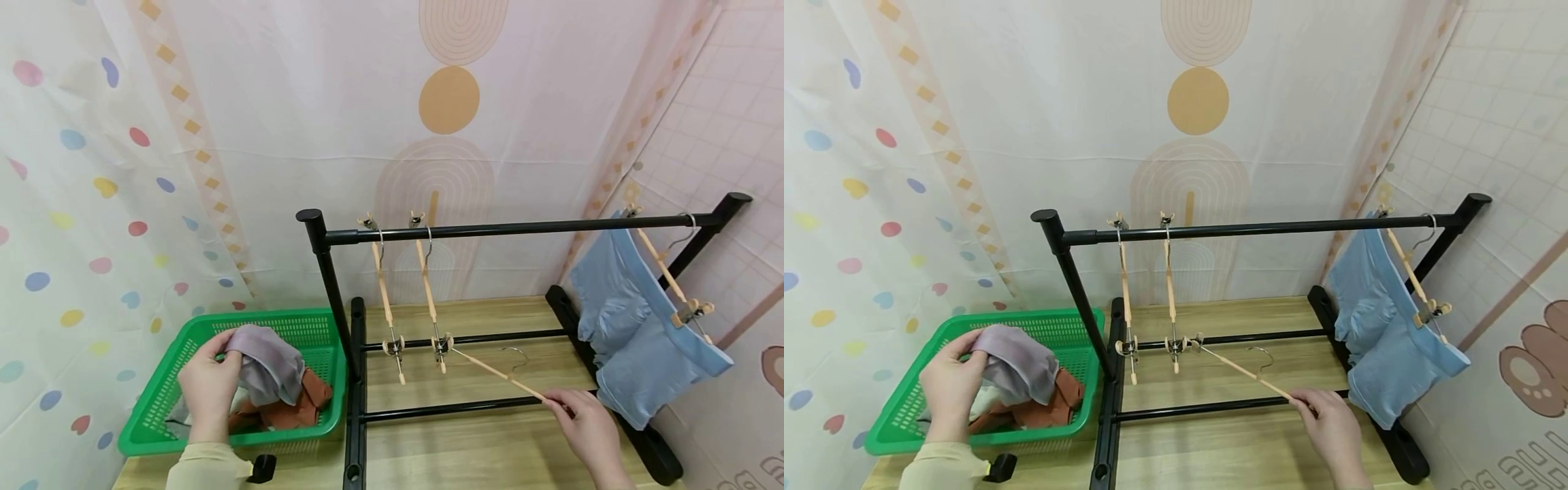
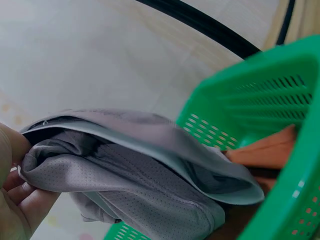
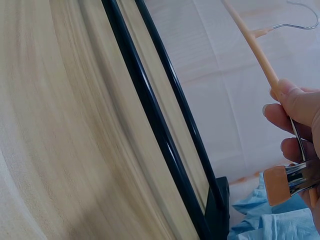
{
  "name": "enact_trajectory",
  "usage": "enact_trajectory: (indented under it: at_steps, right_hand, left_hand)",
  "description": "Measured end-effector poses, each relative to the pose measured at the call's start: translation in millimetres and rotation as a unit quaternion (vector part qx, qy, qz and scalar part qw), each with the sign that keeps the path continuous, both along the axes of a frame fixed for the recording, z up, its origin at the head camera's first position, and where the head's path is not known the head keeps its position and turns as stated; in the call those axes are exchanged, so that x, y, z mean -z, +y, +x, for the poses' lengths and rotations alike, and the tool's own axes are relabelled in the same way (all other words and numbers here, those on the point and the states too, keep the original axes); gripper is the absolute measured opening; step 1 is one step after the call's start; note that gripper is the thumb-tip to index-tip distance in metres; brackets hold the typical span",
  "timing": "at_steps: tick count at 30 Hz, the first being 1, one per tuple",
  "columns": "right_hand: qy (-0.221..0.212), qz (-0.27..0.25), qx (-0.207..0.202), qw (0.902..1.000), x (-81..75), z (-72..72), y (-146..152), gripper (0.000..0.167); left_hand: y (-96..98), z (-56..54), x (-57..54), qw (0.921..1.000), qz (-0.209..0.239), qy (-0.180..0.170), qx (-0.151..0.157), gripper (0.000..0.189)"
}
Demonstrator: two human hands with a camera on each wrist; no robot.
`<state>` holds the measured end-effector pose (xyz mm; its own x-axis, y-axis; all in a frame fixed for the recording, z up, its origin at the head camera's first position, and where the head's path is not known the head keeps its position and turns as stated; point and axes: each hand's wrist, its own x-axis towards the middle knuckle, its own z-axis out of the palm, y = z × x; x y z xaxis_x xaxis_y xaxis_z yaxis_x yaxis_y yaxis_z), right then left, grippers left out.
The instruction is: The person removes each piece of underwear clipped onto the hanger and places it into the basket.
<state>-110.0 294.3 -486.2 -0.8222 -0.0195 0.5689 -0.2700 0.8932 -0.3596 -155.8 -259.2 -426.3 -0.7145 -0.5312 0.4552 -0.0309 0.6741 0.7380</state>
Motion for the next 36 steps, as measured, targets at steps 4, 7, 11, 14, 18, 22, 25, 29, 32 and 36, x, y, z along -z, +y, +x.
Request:
enact_trajectory:
  at_steps: [4, 7, 11, 14, 18, 22, 25, 29, 32, 36]
  right_hand:
    - [0.010, 0.001, -0.007, 0.9999, 1.4, 0.2, 1, 0.022]
    - [0.016, 0.003, -0.009, 0.9998, 2.1, 0.1, 2, 0.023]
    - [0.018, 0.003, -0.007, 0.9998, 1.5, 0.6, 1, 0.023]
    - [0.017, 0.003, -0.006, 0.9998, 1.0, 1.0, 1, 0.023]
    - [0.015, 0.004, -0.005, 0.9999, 0.5, 1.1, 0, 0.023]
    - [0.011, 0.006, -0.002, 0.9999, -0.3, 1.3, 0, 0.022]
    - [0.008, 0.005, 0.001, 1.0000, -1.1, 1.7, 0, 0.021]
    - [0.000, 0.003, 0.005, 1.0000, -3.2, 1.9, -1, 0.020]
    - [-0.003, 0.003, 0.007, 1.0000, -4.6, 1.6, -1, 0.020]
    - [-0.002, 0.006, 0.010, 0.9999, -6.3, 1.5, -1, 0.018]
  left_hand:
    - [1.3, -2.2, 9.3, 0.9998, -0.002, -0.018, 0.012, 0.030]
    - [2.8, -3.6, 14.7, 0.9990, -0.003, -0.038, 0.025, 0.032]
    - [4.6, -5.6, 22.1, 0.9973, -0.012, -0.058, 0.045, 0.034]
    - [5.6, -7.2, 27.5, 0.9963, -0.029, -0.059, 0.055, 0.034]
    - [6.6, -8.7, 33.9, 0.9946, -0.043, -0.064, 0.070, 0.034]
    - [7.1, -8.7, 38.9, 0.9916, -0.044, -0.085, 0.087, 0.034]
    - [7.0, -8.6, 41.3, 0.9897, -0.053, -0.094, 0.094, 0.033]
    - [6.6, -8.1, 42.2, 0.9861, -0.062, -0.112, 0.107, 0.033]
    - [5.8, -7.3, 42.2, 0.9820, -0.067, -0.134, 0.115, 0.034]
    - [3.8, -6.1, 42.6, 0.9728, -0.082, -0.171, 0.134, 0.035]
